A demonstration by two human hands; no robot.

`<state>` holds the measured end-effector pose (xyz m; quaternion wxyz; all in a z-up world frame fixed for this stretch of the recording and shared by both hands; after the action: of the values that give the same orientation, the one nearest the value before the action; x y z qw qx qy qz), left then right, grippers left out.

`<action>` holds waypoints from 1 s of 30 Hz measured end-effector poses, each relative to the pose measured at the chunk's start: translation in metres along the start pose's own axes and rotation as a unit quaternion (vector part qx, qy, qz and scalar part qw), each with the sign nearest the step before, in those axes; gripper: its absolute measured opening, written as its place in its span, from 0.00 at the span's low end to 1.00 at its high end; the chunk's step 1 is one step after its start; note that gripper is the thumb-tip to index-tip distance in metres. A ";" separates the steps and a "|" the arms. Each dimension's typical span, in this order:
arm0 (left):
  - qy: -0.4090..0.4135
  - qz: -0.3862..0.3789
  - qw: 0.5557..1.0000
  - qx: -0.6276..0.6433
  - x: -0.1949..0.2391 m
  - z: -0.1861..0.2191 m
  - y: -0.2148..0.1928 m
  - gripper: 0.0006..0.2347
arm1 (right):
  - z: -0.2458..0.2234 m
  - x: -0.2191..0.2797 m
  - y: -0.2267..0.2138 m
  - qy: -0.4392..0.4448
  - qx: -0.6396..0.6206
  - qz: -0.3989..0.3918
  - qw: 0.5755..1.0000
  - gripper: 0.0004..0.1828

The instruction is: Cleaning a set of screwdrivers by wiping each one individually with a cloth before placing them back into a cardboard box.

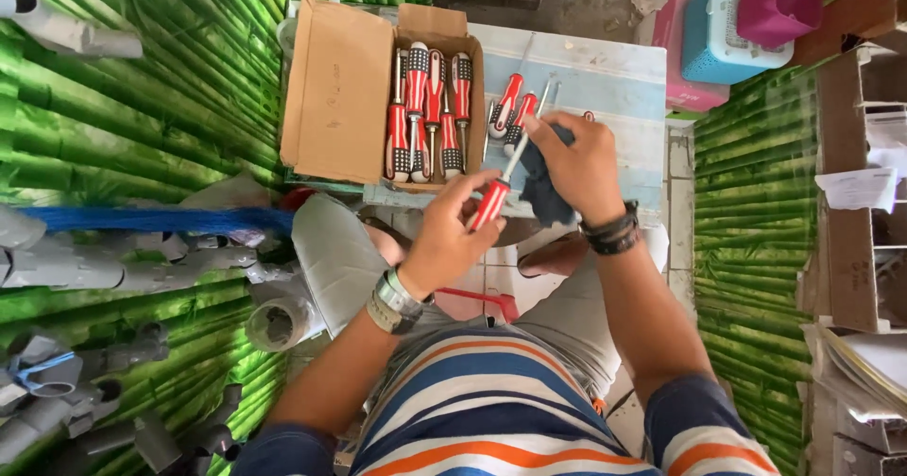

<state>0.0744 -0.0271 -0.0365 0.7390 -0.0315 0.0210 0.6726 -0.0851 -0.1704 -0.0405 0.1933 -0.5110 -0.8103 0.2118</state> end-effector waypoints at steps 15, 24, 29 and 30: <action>-0.110 0.070 0.967 -0.217 -0.068 -0.008 -0.070 0.21 | -0.053 -0.118 0.045 -0.067 0.209 -0.082 0.972 0.24; -0.152 0.045 0.941 -0.299 -0.099 -0.055 -0.095 0.22 | -0.037 -0.145 0.078 0.022 0.200 -0.135 0.970 0.24; -0.158 0.031 0.916 -0.367 -0.106 -0.080 -0.093 0.19 | -0.027 -0.153 0.090 0.059 0.241 -0.146 0.958 0.25; -0.172 0.026 0.909 -0.378 -0.108 -0.084 -0.091 0.18 | -0.021 -0.157 0.093 0.045 0.260 -0.144 0.954 0.26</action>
<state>0.1555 -0.1489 -0.1103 0.6464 -0.1916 -0.3615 0.6440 0.0588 -0.2736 -0.0887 0.3840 -0.3297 -0.7827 0.3622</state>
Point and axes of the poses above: each hand's wrist, its own x-axis away from the middle knuckle, its own y-axis out of the palm, z = x × y, the point moved 2 cm from there along -x, towards the middle knuckle, and after that the axes turned 13 degrees about -z, right-handed, at the moved point
